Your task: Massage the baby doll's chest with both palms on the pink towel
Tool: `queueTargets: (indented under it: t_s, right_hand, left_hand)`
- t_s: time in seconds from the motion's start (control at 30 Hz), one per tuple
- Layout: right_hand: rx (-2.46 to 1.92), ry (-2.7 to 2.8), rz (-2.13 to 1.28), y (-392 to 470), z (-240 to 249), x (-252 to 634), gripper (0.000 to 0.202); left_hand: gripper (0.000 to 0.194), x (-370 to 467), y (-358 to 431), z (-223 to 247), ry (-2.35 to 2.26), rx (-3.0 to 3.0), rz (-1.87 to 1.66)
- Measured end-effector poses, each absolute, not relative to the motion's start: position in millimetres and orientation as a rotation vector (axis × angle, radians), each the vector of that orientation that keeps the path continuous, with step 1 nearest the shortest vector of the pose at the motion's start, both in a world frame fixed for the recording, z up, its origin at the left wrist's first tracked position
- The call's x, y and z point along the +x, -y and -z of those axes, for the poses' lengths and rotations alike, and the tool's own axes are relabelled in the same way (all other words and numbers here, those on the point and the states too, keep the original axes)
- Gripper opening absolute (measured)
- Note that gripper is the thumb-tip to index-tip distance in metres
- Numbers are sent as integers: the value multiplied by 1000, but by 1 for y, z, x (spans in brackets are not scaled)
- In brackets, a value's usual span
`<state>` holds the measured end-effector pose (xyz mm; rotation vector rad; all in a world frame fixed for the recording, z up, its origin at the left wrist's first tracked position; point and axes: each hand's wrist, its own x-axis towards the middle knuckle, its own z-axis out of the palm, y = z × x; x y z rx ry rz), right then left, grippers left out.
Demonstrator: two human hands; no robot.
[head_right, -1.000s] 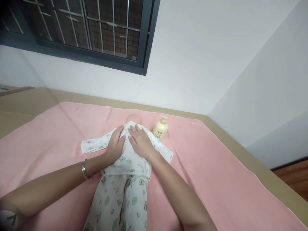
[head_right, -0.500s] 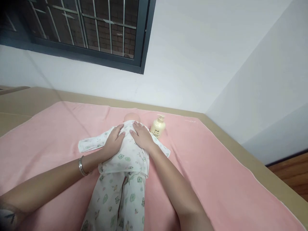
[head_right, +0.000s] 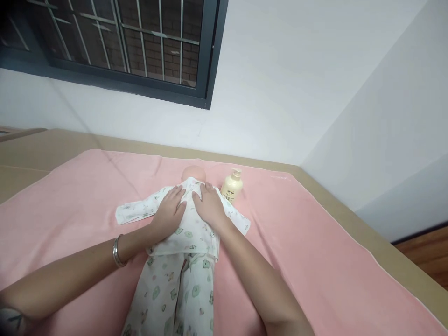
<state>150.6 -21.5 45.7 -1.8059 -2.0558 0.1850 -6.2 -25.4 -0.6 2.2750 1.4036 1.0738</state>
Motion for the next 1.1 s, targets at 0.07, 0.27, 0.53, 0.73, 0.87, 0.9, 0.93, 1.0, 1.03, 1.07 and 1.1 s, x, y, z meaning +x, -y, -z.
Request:
queueTargets:
  t_s: [0.07, 0.27, 0.53, 0.73, 0.87, 0.9, 0.93, 1.0, 1.03, 1.07, 1.1]
  right_hand:
    - [-1878, 2049, -141, 26, -46, 147, 57]
    - [-2023, 2143, 239, 66, -48, 114, 49]
    - [-1839, 2174, -65, 29, -59, 151, 44]
    - [-1887, 2150, 74, 50, -48, 132, 48]
    - [-1829, 2104, -51, 36, -50, 144, 41]
    - [-1822, 2099, -95, 29, -51, 149, 39]
    - [-1819, 2100, -123, 24, -51, 153, 38]
    - [-1815, 2111, -115, 21, -50, 154, 39]
    - [-1817, 2114, -85, 23, -49, 152, 40]
    - [-1817, 2116, -52, 28, -47, 147, 43]
    - [-1820, 2115, -25, 35, -46, 142, 45]
  left_hand:
    - [49, -8, 17, -4, -1419, 2260, -1056]
    - [46, -6, -7, -15, -1438, 2340, -889]
    - [46, 0, 35, -12, -1385, 2515, -985]
    - [45, -11, 9, -20, -1382, 2366, -970]
    - [46, -5, 21, -12, -1438, 2444, -1009]
    - [46, -3, 26, -9, -1419, 2482, -1017]
    - [45, -1, 30, -8, -1394, 2509, -1020]
    - [45, -1, 33, -8, -1374, 2516, -1018]
    - [45, -2, 30, -10, -1374, 2502, -1014]
    - [45, -4, 25, -12, -1369, 2484, -1008]
    - [45, -7, 19, -15, -1358, 2464, -999]
